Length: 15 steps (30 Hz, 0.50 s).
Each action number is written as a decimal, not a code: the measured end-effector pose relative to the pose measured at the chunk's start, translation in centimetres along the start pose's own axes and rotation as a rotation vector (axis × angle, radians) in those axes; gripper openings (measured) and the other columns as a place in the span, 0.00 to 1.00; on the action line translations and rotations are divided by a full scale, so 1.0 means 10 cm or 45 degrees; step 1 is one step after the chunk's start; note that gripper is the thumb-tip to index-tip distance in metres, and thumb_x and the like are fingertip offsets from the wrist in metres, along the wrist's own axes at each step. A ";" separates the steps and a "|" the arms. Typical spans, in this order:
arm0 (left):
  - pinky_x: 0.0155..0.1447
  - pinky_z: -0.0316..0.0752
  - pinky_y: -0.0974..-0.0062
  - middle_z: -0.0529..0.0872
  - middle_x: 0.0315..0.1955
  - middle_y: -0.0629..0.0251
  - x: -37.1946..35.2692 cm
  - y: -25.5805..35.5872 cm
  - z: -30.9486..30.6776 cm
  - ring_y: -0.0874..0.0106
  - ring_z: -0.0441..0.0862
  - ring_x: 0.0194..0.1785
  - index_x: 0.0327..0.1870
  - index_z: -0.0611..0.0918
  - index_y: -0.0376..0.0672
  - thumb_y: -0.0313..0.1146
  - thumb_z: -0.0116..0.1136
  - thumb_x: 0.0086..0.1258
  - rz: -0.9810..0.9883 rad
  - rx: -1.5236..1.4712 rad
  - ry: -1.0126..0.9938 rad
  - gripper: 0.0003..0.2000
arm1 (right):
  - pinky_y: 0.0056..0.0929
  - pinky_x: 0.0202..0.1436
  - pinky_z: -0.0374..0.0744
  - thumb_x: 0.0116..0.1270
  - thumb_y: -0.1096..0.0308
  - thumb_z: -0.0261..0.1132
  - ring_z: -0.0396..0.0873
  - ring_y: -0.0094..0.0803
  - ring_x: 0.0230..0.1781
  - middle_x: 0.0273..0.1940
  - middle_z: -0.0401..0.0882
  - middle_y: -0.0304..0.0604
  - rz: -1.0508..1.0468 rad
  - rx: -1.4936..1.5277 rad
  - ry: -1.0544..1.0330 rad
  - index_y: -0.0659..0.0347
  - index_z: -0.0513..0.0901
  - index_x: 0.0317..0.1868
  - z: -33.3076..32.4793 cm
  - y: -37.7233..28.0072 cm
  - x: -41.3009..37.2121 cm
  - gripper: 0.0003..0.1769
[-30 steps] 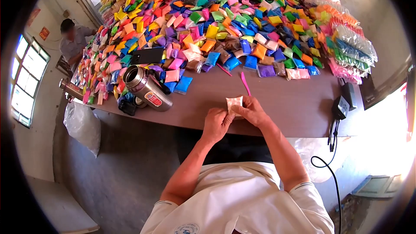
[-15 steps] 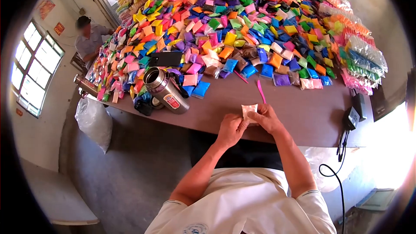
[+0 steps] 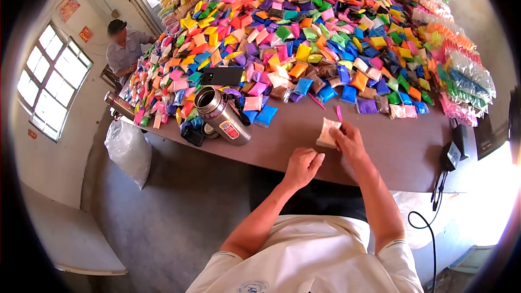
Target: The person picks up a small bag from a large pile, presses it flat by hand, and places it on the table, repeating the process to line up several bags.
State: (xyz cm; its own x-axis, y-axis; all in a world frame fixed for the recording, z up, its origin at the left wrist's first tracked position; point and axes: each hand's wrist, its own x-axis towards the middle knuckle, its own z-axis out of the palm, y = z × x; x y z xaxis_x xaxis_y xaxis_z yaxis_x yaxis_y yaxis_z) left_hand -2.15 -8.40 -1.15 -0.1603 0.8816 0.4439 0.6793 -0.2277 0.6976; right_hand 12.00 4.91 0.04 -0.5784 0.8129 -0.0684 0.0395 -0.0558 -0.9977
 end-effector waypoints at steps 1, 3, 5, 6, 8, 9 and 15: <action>0.41 0.71 0.58 0.78 0.22 0.55 0.01 0.00 0.02 0.51 0.76 0.31 0.23 0.76 0.37 0.34 0.58 0.73 0.091 0.024 0.044 0.15 | 0.23 0.26 0.71 0.74 0.65 0.63 0.74 0.18 0.27 0.30 0.79 0.34 0.002 0.003 0.001 0.65 0.81 0.46 0.04 -0.05 0.07 0.11; 0.41 0.71 0.58 0.78 0.22 0.55 0.01 -0.01 0.05 0.51 0.76 0.31 0.23 0.76 0.37 0.33 0.60 0.71 0.124 0.035 0.077 0.15 | 0.21 0.22 0.67 0.71 0.65 0.62 0.70 0.18 0.21 0.27 0.77 0.36 -0.200 0.024 0.096 0.64 0.79 0.48 0.22 -0.17 0.23 0.12; 0.42 0.71 0.58 0.78 0.22 0.55 0.02 0.00 0.07 0.51 0.76 0.30 0.22 0.76 0.37 0.32 0.61 0.69 0.164 0.044 0.112 0.14 | 0.22 0.22 0.69 0.70 0.66 0.63 0.72 0.20 0.22 0.27 0.77 0.37 -0.216 -0.116 0.037 0.64 0.79 0.49 0.39 -0.26 0.41 0.12; 0.42 0.71 0.58 0.78 0.22 0.55 0.01 0.00 0.08 0.51 0.76 0.30 0.22 0.76 0.37 0.30 0.62 0.68 0.158 0.034 0.121 0.13 | 0.23 0.23 0.70 0.68 0.67 0.63 0.73 0.21 0.23 0.28 0.77 0.39 -0.229 -0.255 -0.027 0.63 0.79 0.49 0.47 -0.27 0.50 0.12; 0.42 0.71 0.58 0.78 0.22 0.55 0.01 0.01 0.06 0.51 0.76 0.30 0.22 0.76 0.37 0.29 0.63 0.66 0.157 0.027 0.125 0.12 | 0.31 0.31 0.75 0.65 0.65 0.65 0.78 0.32 0.28 0.30 0.80 0.45 -0.244 -0.386 -0.070 0.63 0.80 0.50 0.65 -0.17 0.74 0.15; 0.42 0.71 0.58 0.79 0.22 0.55 0.01 0.02 0.04 0.52 0.76 0.30 0.22 0.77 0.37 0.28 0.62 0.66 0.131 0.049 0.084 0.11 | 0.38 0.39 0.79 0.62 0.63 0.68 0.83 0.43 0.34 0.33 0.83 0.52 -0.256 -0.519 -0.117 0.62 0.80 0.50 0.74 -0.11 0.83 0.18; 0.44 0.71 0.59 0.82 0.24 0.55 0.02 0.05 -0.02 0.53 0.79 0.32 0.26 0.81 0.37 0.27 0.61 0.66 0.100 0.067 -0.002 0.07 | 0.45 0.49 0.80 0.60 0.62 0.69 0.83 0.53 0.44 0.41 0.83 0.56 -0.451 -0.769 0.072 0.60 0.81 0.53 1.03 0.08 0.95 0.21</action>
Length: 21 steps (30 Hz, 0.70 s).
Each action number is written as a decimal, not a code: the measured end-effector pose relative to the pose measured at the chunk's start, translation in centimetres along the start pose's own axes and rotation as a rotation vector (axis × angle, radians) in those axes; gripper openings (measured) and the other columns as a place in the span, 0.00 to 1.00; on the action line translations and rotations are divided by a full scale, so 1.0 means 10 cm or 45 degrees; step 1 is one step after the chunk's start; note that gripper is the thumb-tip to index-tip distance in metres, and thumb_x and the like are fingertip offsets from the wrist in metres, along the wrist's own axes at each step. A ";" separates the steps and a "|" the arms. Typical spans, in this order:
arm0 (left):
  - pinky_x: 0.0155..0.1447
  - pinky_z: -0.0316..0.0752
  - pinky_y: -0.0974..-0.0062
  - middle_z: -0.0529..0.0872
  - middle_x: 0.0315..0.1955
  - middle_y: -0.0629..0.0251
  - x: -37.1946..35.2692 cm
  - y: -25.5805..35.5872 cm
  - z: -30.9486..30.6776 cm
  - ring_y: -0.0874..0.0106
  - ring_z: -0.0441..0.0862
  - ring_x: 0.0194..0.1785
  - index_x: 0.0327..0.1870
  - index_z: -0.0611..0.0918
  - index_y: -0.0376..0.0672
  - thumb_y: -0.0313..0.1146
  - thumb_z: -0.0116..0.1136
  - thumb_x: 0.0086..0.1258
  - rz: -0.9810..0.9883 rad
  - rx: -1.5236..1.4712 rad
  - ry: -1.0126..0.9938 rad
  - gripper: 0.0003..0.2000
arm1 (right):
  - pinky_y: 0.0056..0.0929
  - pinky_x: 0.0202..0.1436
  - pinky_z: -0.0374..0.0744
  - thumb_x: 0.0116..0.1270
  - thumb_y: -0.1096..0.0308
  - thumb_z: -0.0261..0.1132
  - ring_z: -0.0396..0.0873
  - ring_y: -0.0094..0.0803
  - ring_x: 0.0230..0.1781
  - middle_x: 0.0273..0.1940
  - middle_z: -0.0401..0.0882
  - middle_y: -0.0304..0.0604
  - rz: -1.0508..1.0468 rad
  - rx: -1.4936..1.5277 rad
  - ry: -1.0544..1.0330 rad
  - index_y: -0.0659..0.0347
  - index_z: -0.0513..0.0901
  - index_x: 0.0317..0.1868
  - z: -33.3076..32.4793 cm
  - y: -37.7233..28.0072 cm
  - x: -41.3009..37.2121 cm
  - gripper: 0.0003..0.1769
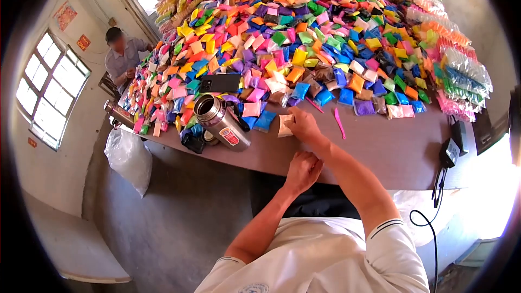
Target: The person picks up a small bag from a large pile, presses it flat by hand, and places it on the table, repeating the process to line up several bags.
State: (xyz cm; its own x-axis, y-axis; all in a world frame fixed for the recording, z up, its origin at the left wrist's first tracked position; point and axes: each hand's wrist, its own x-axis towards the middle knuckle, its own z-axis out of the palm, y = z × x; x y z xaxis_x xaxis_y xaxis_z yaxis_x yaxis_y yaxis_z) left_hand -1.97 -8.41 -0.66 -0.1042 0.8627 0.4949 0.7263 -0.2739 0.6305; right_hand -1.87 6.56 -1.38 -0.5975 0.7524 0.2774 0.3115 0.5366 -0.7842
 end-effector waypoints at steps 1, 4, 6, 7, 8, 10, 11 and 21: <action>0.45 0.73 0.59 0.83 0.25 0.55 0.00 0.00 0.00 0.54 0.80 0.33 0.29 0.83 0.37 0.28 0.61 0.66 0.022 -0.005 -0.015 0.06 | 0.45 0.49 0.80 0.60 0.62 0.69 0.83 0.53 0.44 0.41 0.83 0.56 0.000 -0.005 -0.001 0.60 0.81 0.53 0.01 0.00 -0.02 0.21; 0.45 0.73 0.60 0.83 0.25 0.55 0.01 0.01 0.00 0.54 0.81 0.33 0.29 0.83 0.37 0.27 0.61 0.65 0.042 -0.004 -0.018 0.05 | 0.44 0.48 0.79 0.59 0.63 0.69 0.82 0.53 0.43 0.40 0.83 0.53 -0.101 -0.265 0.194 0.60 0.81 0.55 -0.04 -0.01 -0.06 0.23; 0.44 0.71 0.60 0.82 0.24 0.55 0.01 -0.01 0.04 0.54 0.79 0.32 0.27 0.82 0.37 0.26 0.62 0.64 0.057 -0.009 0.031 0.05 | 0.43 0.50 0.79 0.61 0.64 0.69 0.82 0.51 0.46 0.43 0.82 0.53 -0.184 -0.216 0.215 0.59 0.82 0.56 -0.15 -0.05 -0.09 0.22; 0.43 0.70 0.60 0.80 0.22 0.55 -0.01 -0.02 0.06 0.54 0.78 0.30 0.24 0.80 0.38 0.26 0.63 0.63 0.066 -0.011 0.072 0.07 | 0.43 0.50 0.79 0.61 0.64 0.69 0.82 0.51 0.46 0.43 0.82 0.53 -0.182 -0.218 0.209 0.59 0.82 0.56 -0.19 -0.08 -0.11 0.22; 0.43 0.70 0.60 0.80 0.22 0.55 -0.04 -0.03 0.07 0.54 0.78 0.30 0.24 0.80 0.38 0.26 0.63 0.63 0.061 -0.014 0.073 0.07 | 0.43 0.50 0.79 0.61 0.64 0.68 0.82 0.51 0.46 0.43 0.82 0.53 -0.196 -0.188 0.131 0.59 0.82 0.56 -0.25 -0.12 -0.11 0.22; 0.43 0.70 0.59 0.80 0.22 0.56 -0.04 -0.03 0.07 0.55 0.78 0.30 0.24 0.80 0.38 0.26 0.63 0.62 0.055 0.028 0.051 0.07 | 0.44 0.50 0.79 0.61 0.65 0.68 0.82 0.52 0.46 0.43 0.82 0.53 -0.209 -0.161 0.053 0.59 0.83 0.55 -0.28 -0.15 -0.08 0.21; 0.43 0.70 0.59 0.80 0.22 0.56 -0.04 -0.03 0.07 0.55 0.78 0.30 0.24 0.80 0.38 0.26 0.63 0.62 0.053 0.025 0.051 0.07 | 0.44 0.50 0.79 0.60 0.64 0.68 0.81 0.52 0.46 0.43 0.82 0.54 -0.267 -0.171 -0.046 0.60 0.83 0.55 -0.28 -0.16 -0.07 0.21; 0.47 0.72 0.59 0.84 0.27 0.57 -0.04 0.00 0.05 0.54 0.81 0.36 0.31 0.84 0.39 0.24 0.63 0.59 0.080 -0.008 0.075 0.01 | 0.45 0.50 0.78 0.62 0.62 0.67 0.80 0.56 0.46 0.41 0.82 0.57 -0.342 -0.178 -0.125 0.61 0.83 0.45 -0.05 0.02 -0.09 0.14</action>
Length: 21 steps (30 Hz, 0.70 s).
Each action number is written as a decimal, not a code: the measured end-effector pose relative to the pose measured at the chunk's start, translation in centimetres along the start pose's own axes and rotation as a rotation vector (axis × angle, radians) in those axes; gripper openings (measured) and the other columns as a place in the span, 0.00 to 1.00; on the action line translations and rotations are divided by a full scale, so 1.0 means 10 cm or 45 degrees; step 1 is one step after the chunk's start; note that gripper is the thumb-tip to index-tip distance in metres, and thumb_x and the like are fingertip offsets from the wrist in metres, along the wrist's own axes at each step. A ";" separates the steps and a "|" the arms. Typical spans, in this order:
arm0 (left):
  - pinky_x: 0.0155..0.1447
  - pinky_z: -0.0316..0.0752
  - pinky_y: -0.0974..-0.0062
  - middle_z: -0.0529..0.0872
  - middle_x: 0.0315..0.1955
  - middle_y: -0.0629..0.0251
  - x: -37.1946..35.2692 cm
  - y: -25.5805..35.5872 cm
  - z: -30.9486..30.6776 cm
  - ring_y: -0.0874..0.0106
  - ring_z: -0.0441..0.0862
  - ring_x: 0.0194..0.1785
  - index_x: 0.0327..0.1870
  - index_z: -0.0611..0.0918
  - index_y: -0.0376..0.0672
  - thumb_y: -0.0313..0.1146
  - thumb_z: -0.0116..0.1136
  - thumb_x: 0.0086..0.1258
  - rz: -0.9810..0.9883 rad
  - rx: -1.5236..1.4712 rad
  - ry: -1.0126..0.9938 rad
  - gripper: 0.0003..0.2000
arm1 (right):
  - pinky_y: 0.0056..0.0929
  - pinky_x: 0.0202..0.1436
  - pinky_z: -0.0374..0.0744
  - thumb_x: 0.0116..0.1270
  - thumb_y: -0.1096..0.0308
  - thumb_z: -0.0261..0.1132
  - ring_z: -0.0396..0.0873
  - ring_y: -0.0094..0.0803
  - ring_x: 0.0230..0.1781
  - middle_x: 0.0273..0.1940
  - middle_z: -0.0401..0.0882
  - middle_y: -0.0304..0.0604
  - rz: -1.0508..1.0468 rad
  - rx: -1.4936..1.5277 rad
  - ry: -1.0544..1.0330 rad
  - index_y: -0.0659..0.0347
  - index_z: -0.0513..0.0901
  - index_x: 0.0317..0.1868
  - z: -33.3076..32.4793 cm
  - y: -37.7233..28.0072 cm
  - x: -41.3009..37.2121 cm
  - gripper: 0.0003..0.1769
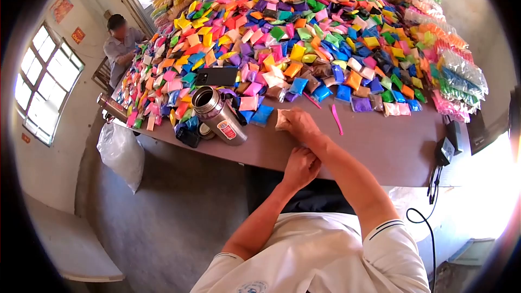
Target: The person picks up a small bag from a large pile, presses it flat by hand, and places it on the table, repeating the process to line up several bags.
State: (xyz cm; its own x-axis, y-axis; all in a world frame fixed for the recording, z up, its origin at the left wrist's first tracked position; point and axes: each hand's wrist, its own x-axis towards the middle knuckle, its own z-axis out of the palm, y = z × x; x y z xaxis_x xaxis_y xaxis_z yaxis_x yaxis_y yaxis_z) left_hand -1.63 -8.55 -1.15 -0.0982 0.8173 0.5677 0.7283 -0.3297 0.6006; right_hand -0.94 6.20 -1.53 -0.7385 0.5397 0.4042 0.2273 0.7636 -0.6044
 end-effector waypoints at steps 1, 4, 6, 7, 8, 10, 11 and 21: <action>0.48 0.72 0.58 0.85 0.29 0.57 -0.01 -0.01 0.00 0.53 0.81 0.38 0.33 0.84 0.38 0.24 0.63 0.58 -0.011 0.012 -0.008 0.03 | 0.45 0.50 0.78 0.62 0.62 0.67 0.80 0.56 0.46 0.41 0.82 0.57 0.002 -0.008 0.005 0.61 0.83 0.45 -0.01 0.00 0.01 0.14; 0.46 0.73 0.59 0.84 0.28 0.57 -0.01 0.00 0.01 0.53 0.81 0.38 0.31 0.84 0.39 0.24 0.64 0.58 0.002 0.022 0.013 0.02 | 0.45 0.51 0.78 0.62 0.62 0.67 0.80 0.55 0.46 0.41 0.82 0.56 0.012 -0.009 0.011 0.61 0.83 0.43 -0.03 -0.02 0.02 0.13; 0.46 0.72 0.60 0.84 0.29 0.57 -0.02 -0.03 0.01 0.54 0.81 0.37 0.30 0.84 0.39 0.24 0.63 0.58 -0.006 0.028 -0.009 0.01 | 0.44 0.51 0.78 0.62 0.61 0.67 0.80 0.54 0.46 0.41 0.82 0.55 0.038 0.009 0.013 0.59 0.83 0.43 -0.02 -0.04 0.04 0.13; 0.47 0.72 0.60 0.85 0.29 0.58 -0.03 -0.02 0.00 0.56 0.81 0.36 0.29 0.84 0.40 0.24 0.63 0.59 -0.026 0.035 -0.034 0.00 | 0.44 0.51 0.78 0.62 0.61 0.67 0.80 0.54 0.46 0.41 0.82 0.55 0.053 0.006 0.032 0.59 0.83 0.43 0.06 -0.01 0.03 0.13; 0.47 0.72 0.60 0.85 0.29 0.58 -0.05 -0.01 0.00 0.56 0.81 0.36 0.29 0.84 0.40 0.24 0.63 0.59 -0.005 0.025 -0.059 0.00 | 0.44 0.51 0.78 0.62 0.61 0.66 0.80 0.53 0.46 0.42 0.83 0.54 0.029 0.040 0.103 0.59 0.83 0.42 0.13 0.02 0.03 0.12; 0.48 0.72 0.60 0.85 0.29 0.57 -0.02 0.02 -0.01 0.55 0.81 0.37 0.28 0.84 0.39 0.24 0.62 0.58 -0.070 0.106 -0.077 0.01 | 0.43 0.48 0.79 0.60 0.58 0.68 0.82 0.51 0.43 0.40 0.83 0.52 -0.009 0.047 0.204 0.58 0.84 0.42 0.10 0.02 0.07 0.15; 0.47 0.73 0.60 0.84 0.29 0.57 -0.03 -0.02 0.01 0.55 0.81 0.37 0.28 0.84 0.39 0.24 0.62 0.58 -0.038 0.152 -0.056 0.01 | 0.41 0.47 0.80 0.60 0.56 0.70 0.82 0.49 0.41 0.40 0.84 0.52 0.100 0.221 0.035 0.58 0.84 0.43 0.01 -0.01 0.04 0.16; 0.44 0.72 0.61 0.82 0.25 0.62 -0.03 0.03 0.04 0.58 0.80 0.34 0.24 0.80 0.41 0.32 0.68 0.62 0.001 0.170 -0.035 0.10 | 0.45 0.42 0.79 0.62 0.65 0.66 0.81 0.55 0.39 0.35 0.82 0.58 0.367 0.507 0.394 0.62 0.83 0.39 -0.56 -0.12 -0.59 0.10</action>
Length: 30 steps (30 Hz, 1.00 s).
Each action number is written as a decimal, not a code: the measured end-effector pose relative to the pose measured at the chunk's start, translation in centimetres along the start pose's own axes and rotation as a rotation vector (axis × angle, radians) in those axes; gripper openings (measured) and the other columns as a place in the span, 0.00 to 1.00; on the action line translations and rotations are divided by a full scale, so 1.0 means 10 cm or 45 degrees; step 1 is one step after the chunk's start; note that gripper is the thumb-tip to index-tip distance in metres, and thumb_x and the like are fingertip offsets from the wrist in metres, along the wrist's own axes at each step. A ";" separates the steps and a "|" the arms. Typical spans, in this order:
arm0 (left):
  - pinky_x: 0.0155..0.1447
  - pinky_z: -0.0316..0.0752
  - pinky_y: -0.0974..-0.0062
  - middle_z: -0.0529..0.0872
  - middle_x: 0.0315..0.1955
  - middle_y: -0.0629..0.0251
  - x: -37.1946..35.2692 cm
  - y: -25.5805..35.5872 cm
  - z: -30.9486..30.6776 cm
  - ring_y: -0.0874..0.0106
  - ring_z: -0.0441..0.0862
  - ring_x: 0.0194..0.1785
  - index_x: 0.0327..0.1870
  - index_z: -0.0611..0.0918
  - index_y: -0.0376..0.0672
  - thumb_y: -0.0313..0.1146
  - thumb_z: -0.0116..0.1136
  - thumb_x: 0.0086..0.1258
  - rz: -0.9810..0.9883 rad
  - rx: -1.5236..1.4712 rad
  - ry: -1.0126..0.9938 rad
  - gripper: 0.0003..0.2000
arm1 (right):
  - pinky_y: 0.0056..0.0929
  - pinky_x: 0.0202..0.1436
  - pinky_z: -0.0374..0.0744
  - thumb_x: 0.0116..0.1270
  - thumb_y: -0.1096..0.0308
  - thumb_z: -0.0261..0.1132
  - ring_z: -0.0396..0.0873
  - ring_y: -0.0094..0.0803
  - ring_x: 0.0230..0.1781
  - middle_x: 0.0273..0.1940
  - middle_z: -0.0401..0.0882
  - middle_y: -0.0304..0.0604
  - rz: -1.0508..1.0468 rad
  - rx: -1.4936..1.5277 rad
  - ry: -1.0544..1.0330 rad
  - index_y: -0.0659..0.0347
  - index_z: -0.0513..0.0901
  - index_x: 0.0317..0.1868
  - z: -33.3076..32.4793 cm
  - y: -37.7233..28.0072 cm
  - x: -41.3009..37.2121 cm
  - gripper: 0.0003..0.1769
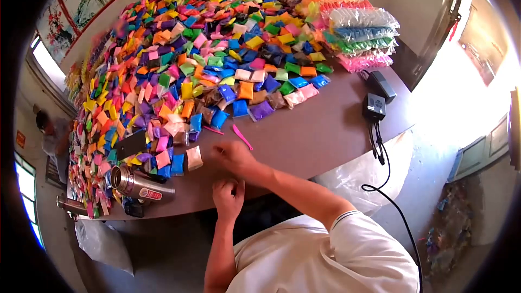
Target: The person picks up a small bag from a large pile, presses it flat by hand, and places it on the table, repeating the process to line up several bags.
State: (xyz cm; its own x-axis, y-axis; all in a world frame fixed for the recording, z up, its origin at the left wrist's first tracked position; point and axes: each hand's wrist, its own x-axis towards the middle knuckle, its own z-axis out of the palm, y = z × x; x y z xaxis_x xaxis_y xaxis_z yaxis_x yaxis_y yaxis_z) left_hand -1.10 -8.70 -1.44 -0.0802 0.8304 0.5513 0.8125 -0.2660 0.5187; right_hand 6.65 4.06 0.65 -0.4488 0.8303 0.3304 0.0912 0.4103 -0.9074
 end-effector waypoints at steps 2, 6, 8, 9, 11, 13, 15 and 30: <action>0.47 0.73 0.60 0.83 0.27 0.60 -0.01 -0.03 0.00 0.57 0.80 0.35 0.25 0.81 0.39 0.34 0.67 0.64 -0.019 0.004 0.037 0.10 | 0.43 0.39 0.79 0.62 0.69 0.65 0.81 0.53 0.36 0.34 0.82 0.55 -0.061 -0.092 0.338 0.61 0.83 0.37 -0.26 0.09 -0.01 0.06; 0.47 0.73 0.61 0.83 0.27 0.61 0.00 -0.01 -0.02 0.57 0.80 0.35 0.25 0.81 0.39 0.36 0.66 0.66 -0.007 -0.011 -0.004 0.12 | 0.42 0.42 0.81 0.61 0.73 0.63 0.83 0.50 0.38 0.35 0.84 0.51 -0.092 -0.646 0.790 0.58 0.86 0.41 -1.13 0.28 0.02 0.09; 0.47 0.73 0.62 0.83 0.28 0.61 -0.01 0.00 -0.03 0.58 0.79 0.35 0.25 0.80 0.40 0.36 0.65 0.67 -0.036 -0.005 -0.020 0.12 | 0.42 0.48 0.80 0.59 0.73 0.64 0.82 0.50 0.44 0.41 0.84 0.51 0.039 -0.790 0.935 0.57 0.86 0.43 -1.46 0.36 0.02 0.11; 0.46 0.73 0.62 0.83 0.27 0.62 0.00 0.00 -0.03 0.58 0.79 0.35 0.25 0.80 0.40 0.36 0.64 0.68 -0.023 -0.007 -0.014 0.13 | 0.42 0.53 0.79 0.58 0.72 0.65 0.80 0.50 0.49 0.46 0.83 0.50 0.139 -0.836 0.983 0.56 0.86 0.45 -1.58 0.39 0.03 0.13; 0.46 0.73 0.62 0.83 0.27 0.62 0.02 0.00 -0.02 0.58 0.79 0.34 0.25 0.80 0.40 0.36 0.64 0.68 -0.013 -0.006 -0.004 0.13 | 0.45 0.55 0.76 0.56 0.72 0.66 0.76 0.51 0.54 0.52 0.79 0.50 0.138 -0.964 0.931 0.55 0.84 0.47 -1.75 0.58 0.06 0.16; 0.46 0.72 0.62 0.83 0.27 0.62 0.01 -0.01 -0.01 0.58 0.79 0.34 0.25 0.80 0.40 0.37 0.64 0.68 -0.004 -0.005 -0.001 0.13 | 0.50 0.60 0.72 0.54 0.72 0.67 0.68 0.53 0.65 0.63 0.71 0.51 0.206 -1.176 0.793 0.53 0.81 0.53 -1.82 0.71 0.10 0.23; 0.45 0.72 0.62 0.82 0.26 0.63 0.01 -0.01 -0.01 0.59 0.79 0.34 0.25 0.80 0.41 0.35 0.65 0.67 0.003 0.000 0.008 0.12 | 0.50 0.60 0.72 0.56 0.72 0.67 0.67 0.53 0.66 0.63 0.71 0.52 0.081 -1.273 0.815 0.53 0.81 0.51 -1.83 0.86 0.15 0.20; 0.36 0.68 0.65 0.77 0.20 0.61 0.02 -0.08 -0.08 0.61 0.75 0.27 0.21 0.75 0.39 0.42 0.60 0.73 -0.249 -0.445 -0.027 0.20 | 0.25 0.51 0.79 0.64 0.83 0.56 0.81 0.31 0.51 0.57 0.79 0.46 -0.002 0.170 0.101 0.64 0.84 0.52 -0.92 0.04 -0.53 0.18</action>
State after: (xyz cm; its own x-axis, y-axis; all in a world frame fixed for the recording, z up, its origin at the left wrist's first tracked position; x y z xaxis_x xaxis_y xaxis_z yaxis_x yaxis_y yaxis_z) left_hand -2.23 -8.75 -1.16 -0.1995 0.8907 0.4084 0.5375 -0.2490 0.8057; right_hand 17.22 3.26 0.91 -0.3764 0.8591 0.3467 -0.0311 0.3623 -0.9315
